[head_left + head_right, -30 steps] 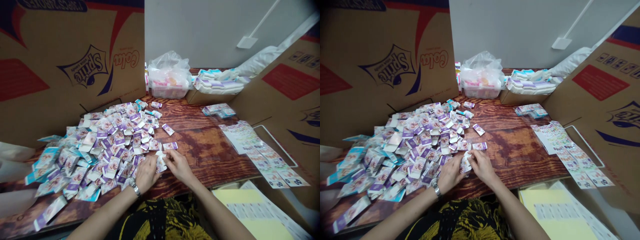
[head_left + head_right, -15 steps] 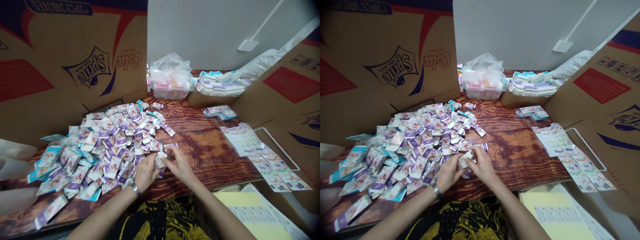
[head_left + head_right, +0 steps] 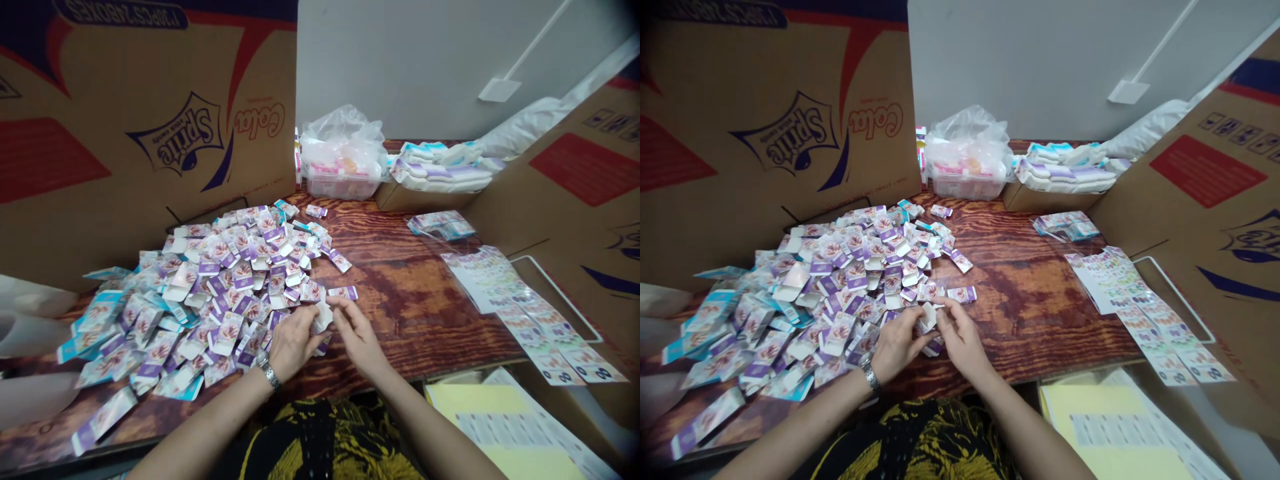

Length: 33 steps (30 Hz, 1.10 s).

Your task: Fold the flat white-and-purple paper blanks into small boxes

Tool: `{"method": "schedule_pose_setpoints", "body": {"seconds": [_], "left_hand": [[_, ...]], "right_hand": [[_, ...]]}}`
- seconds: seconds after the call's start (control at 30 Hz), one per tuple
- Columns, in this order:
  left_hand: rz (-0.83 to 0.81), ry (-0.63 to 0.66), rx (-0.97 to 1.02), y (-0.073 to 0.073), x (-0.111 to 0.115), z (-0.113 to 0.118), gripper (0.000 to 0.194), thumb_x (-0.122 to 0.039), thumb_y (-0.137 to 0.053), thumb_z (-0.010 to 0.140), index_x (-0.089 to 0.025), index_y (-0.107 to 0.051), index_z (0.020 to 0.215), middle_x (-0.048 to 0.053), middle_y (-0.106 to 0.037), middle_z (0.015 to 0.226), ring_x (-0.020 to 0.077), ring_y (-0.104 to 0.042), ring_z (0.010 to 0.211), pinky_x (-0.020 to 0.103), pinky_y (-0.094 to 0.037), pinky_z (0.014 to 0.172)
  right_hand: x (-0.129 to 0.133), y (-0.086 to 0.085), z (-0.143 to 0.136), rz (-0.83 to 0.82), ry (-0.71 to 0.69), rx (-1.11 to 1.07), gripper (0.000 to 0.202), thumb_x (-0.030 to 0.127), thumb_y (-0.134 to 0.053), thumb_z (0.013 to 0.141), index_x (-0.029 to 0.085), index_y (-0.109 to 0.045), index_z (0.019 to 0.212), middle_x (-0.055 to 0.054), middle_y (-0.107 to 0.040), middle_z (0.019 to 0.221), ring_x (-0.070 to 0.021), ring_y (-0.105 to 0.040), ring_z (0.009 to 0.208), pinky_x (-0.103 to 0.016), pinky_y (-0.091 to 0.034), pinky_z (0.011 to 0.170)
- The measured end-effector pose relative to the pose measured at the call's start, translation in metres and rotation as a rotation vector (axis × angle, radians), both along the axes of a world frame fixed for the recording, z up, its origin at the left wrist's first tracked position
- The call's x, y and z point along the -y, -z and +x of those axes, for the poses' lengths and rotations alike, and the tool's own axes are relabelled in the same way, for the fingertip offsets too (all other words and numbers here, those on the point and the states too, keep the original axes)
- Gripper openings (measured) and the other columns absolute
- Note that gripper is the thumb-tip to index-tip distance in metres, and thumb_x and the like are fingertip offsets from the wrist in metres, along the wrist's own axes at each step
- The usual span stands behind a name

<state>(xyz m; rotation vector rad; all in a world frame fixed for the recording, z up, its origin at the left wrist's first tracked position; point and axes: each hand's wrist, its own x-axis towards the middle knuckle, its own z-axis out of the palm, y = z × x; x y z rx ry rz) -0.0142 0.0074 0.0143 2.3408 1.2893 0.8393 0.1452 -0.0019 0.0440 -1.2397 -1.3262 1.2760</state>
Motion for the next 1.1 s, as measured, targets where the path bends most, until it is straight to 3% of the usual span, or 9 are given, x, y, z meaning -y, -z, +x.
{"method": "schedule_pose_setpoints", "body": {"seconds": [0.13,0.27,0.4,0.6,0.73,0.8,0.93,1.0,1.1], "left_hand": [[0.026,-0.03,-0.014,0.002,0.001,0.001,0.051,-0.027,-0.055,0.084,-0.016,-0.032,0.128,0.012,-0.06,0.108,0.0217,-0.062,0.093,0.032,-0.052,0.075],[0.03,-0.051,-0.042,0.002,0.001,0.003,0.07,-0.022,-0.053,0.084,-0.013,-0.013,0.14,0.017,-0.054,0.12,0.024,-0.058,0.104,0.035,-0.05,0.083],[0.001,-0.077,-0.078,0.0,0.002,0.007,0.071,-0.016,-0.044,0.085,-0.012,-0.003,0.143,0.017,-0.056,0.117,0.0256,-0.055,0.108,0.038,-0.05,0.084],[0.0,-0.073,-0.136,-0.004,-0.006,0.008,0.072,-0.017,-0.04,0.086,-0.008,0.004,0.142,0.02,-0.051,0.121,0.0251,-0.055,0.106,0.036,-0.05,0.083],[0.121,-0.19,-0.28,-0.037,-0.049,-0.002,0.076,-0.04,-0.046,0.088,-0.003,-0.007,0.142,0.016,-0.058,0.096,0.0267,-0.057,0.088,0.037,-0.05,0.069],[0.236,-0.264,-0.278,-0.063,-0.076,-0.012,0.083,-0.045,-0.049,0.086,0.0,-0.007,0.141,0.02,-0.055,0.107,0.03,-0.052,0.1,0.043,-0.047,0.08],[0.449,-0.361,-0.231,-0.095,-0.099,-0.025,0.081,-0.04,-0.052,0.086,0.002,-0.01,0.14,0.028,-0.018,0.143,0.0377,-0.015,0.134,0.056,-0.021,0.106],[0.461,-0.32,-0.21,-0.09,-0.089,-0.023,0.077,-0.036,-0.053,0.086,-0.001,-0.012,0.14,0.025,-0.015,0.145,0.036,-0.009,0.136,0.055,-0.019,0.109],[0.36,-0.197,-0.177,-0.06,-0.056,-0.013,0.07,-0.03,-0.053,0.086,-0.009,-0.016,0.141,0.021,-0.024,0.144,0.0323,-0.013,0.137,0.052,-0.024,0.11]], "right_hand": [[-0.008,0.001,-0.003,-0.132,0.025,-0.136,0.022,0.037,-0.058,0.082,0.019,-0.063,0.095,-0.001,-0.063,0.083,-0.0142,-0.058,0.075,-0.026,-0.047,0.071],[-0.008,-0.004,-0.006,-0.014,0.062,0.122,0.016,0.03,-0.061,0.08,0.019,-0.067,0.089,-0.002,-0.064,0.081,-0.0158,-0.058,0.076,-0.027,-0.047,0.072],[0.003,-0.01,-0.013,0.175,0.05,0.333,0.022,0.026,-0.051,0.087,0.022,-0.066,0.101,-0.007,-0.062,0.098,-0.0181,-0.058,0.092,-0.031,-0.046,0.084],[0.008,0.004,-0.012,0.15,-0.077,0.23,0.034,0.029,-0.045,0.091,0.023,-0.053,0.124,-0.008,-0.053,0.126,-0.0197,-0.047,0.118,-0.036,-0.036,0.102],[-0.009,0.025,0.014,0.033,-0.058,0.189,0.042,0.035,-0.042,0.092,0.024,-0.041,0.132,-0.007,-0.058,0.116,-0.0174,-0.059,0.097,-0.033,-0.048,0.086],[-0.016,0.039,0.028,0.031,0.003,0.347,0.043,0.037,-0.047,0.088,0.021,-0.045,0.128,-0.008,-0.06,0.108,-0.0184,-0.06,0.091,-0.033,-0.049,0.08],[-0.018,0.064,0.04,0.052,-0.105,0.756,0.057,0.039,-0.062,0.078,0.018,-0.045,0.128,-0.011,-0.058,0.113,-0.0241,-0.055,0.103,-0.037,-0.044,0.088],[-0.016,0.072,0.037,0.039,-0.121,0.877,0.065,0.043,-0.064,0.075,0.019,-0.041,0.132,-0.011,-0.055,0.118,-0.0259,-0.051,0.108,-0.037,-0.042,0.089],[-0.016,0.078,0.03,0.019,-0.109,1.004,0.065,0.047,-0.065,0.074,0.022,-0.044,0.13,-0.01,-0.056,0.116,-0.0266,-0.05,0.108,-0.036,-0.042,0.087]]}}
